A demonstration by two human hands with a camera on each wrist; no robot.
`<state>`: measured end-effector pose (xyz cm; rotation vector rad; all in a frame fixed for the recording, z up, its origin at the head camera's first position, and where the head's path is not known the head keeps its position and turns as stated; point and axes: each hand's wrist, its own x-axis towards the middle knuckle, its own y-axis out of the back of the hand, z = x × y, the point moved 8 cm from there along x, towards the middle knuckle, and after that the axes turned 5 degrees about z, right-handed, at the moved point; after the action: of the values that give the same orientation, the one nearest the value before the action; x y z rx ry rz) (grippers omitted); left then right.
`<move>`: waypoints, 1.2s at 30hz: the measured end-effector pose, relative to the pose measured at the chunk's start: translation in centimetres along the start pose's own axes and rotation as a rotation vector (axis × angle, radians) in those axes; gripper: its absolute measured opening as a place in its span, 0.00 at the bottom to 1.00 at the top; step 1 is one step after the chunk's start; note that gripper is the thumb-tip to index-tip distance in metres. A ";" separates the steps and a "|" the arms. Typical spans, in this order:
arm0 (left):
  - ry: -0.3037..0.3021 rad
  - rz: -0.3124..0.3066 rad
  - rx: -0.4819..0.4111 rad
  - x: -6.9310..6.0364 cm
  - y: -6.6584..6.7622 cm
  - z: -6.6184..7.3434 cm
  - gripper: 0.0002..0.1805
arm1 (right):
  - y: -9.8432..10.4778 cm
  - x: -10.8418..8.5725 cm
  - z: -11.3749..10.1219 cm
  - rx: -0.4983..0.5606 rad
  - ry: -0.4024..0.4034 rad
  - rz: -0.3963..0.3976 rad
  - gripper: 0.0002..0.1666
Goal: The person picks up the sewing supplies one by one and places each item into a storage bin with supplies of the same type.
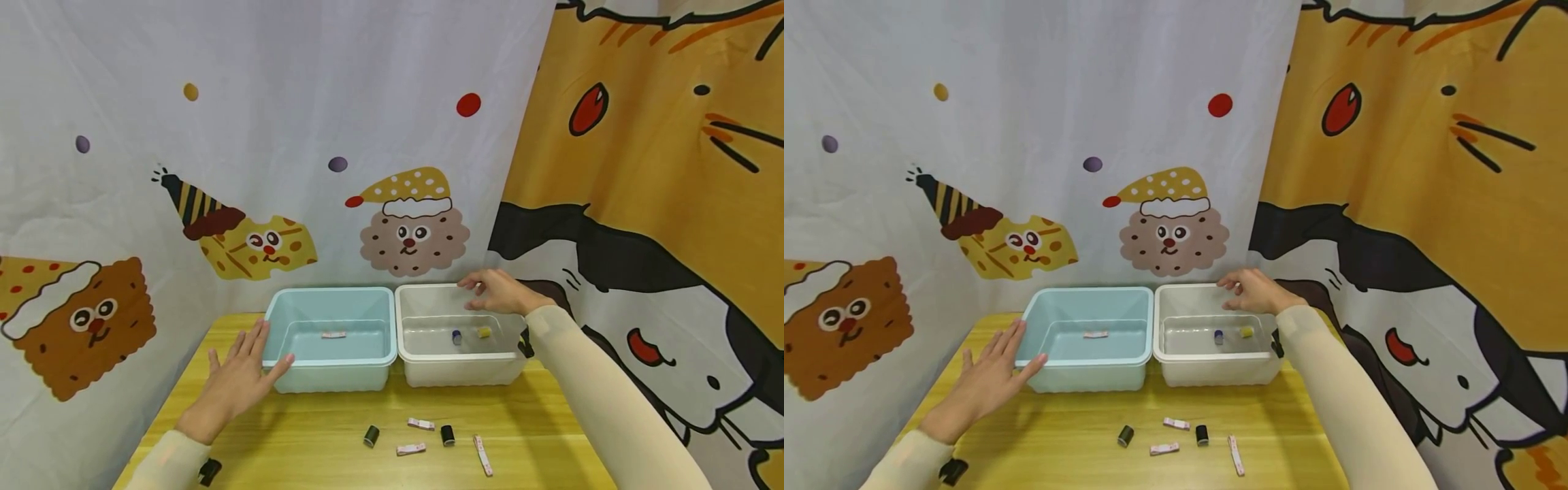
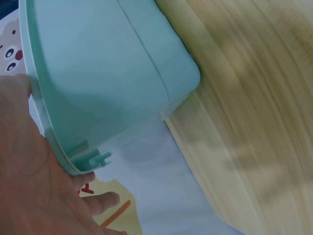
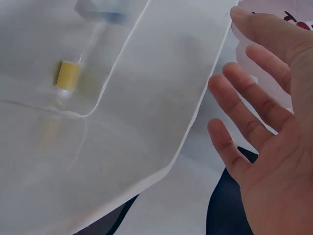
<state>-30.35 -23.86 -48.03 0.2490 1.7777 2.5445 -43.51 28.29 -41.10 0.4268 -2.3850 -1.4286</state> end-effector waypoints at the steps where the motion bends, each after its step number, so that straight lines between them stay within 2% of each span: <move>1: 0.000 0.001 -0.001 0.0 0.0 0.0 0.63 | 0.0 -0.1 0.0 -0.005 -0.001 -0.001 0.32; 17: 0.003 0.009 -0.014 -0.4 0.1 0.1 0.63 | 0.2 -0.8 -0.7 -0.030 0.046 0.023 0.28; 29: 0.002 0.006 -0.015 -0.2 -0.1 0.1 0.63 | 0.5 -2.5 -1.8 -0.027 0.089 0.047 0.26; 36: 0.002 0.007 -0.008 -0.2 -0.1 0.1 0.63 | 0.9 -3.8 -2.8 -0.064 0.120 0.076 0.26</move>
<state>-30.11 -23.70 -48.13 0.2530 1.7697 2.5572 -38.95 28.08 -39.57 0.3895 -2.2310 -1.4007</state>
